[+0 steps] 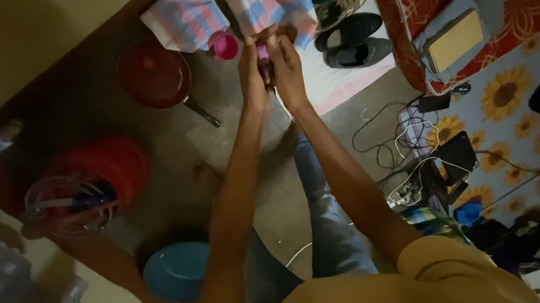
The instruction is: Transferring tomatoes and eggs from a cloth on the floor into a pan.
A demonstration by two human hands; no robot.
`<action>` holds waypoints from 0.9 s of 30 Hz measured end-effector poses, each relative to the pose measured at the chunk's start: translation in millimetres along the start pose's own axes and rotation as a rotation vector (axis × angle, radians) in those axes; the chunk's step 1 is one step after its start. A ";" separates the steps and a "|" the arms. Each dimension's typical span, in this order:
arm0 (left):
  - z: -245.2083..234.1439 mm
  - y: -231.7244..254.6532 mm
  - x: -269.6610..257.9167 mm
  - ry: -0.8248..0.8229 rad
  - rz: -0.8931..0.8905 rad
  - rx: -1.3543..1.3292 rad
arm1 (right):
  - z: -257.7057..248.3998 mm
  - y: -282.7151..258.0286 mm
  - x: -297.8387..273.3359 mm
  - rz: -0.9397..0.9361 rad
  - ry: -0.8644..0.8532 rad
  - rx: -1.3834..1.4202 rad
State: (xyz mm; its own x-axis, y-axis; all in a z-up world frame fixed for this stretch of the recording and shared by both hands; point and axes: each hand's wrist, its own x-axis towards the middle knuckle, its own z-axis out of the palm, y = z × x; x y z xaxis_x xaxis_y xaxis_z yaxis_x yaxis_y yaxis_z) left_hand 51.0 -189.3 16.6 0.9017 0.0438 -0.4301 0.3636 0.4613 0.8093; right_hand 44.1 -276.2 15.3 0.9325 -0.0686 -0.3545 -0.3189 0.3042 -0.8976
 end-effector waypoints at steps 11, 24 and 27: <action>-7.2 27.6 -4.6 0.039 0.034 -0.216 | 20.5 -7.8 -11.5 -0.003 -0.092 -0.041; -25.5 14.9 -8.6 -0.053 -0.016 -0.126 | 44.9 -19.9 -6.5 0.109 0.082 0.051; -25.5 19.9 -2.7 0.033 -0.051 -0.245 | 47.0 -16.6 -14.8 -0.071 -0.029 -0.028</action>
State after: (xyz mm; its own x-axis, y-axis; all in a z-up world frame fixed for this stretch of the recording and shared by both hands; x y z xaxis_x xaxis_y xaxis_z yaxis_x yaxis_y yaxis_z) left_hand 49.8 -157.7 23.6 0.8739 0.0418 -0.4843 0.3377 0.6644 0.6667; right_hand 43.6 -235.5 47.7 0.9574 -0.0613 -0.2823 -0.2560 0.2729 -0.9274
